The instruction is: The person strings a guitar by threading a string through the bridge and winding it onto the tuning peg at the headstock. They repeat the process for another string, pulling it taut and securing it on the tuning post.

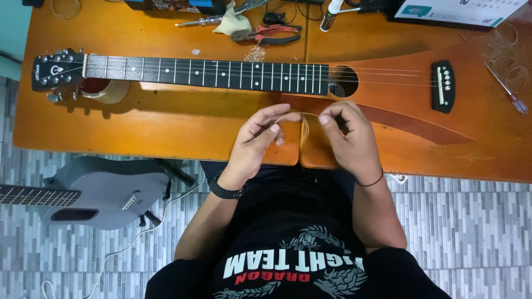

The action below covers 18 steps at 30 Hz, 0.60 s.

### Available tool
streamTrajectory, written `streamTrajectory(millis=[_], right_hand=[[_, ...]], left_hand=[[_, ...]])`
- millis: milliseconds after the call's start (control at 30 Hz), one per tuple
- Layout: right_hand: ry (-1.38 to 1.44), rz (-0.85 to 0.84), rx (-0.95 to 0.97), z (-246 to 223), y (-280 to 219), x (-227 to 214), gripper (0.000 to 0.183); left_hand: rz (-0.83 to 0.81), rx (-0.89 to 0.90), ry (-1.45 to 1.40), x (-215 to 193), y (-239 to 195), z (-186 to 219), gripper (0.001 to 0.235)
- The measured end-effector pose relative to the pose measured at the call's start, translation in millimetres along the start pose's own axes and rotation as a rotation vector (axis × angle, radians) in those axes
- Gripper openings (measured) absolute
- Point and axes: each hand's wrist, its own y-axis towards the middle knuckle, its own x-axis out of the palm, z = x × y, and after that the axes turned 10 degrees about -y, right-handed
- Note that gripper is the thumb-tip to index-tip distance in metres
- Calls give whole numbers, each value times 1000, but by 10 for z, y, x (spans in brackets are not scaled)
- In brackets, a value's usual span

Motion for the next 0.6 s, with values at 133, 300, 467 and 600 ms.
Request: streamTrajectory(millis=[133, 300, 467, 600], right_hand=[[223, -27, 101, 91, -53, 49, 12], [666, -111, 69, -2, -72, 111, 11], [936, -277, 82, -402, -39, 78, 13], [1144, -307, 62, -7, -248, 263, 14]], left_hand=[[51, 29, 43, -81, -23, -140, 35], [242, 116, 150, -18, -72, -157, 13], [214, 140, 250, -11, -59, -114, 11], [176, 153, 278, 58, -48, -147, 12]])
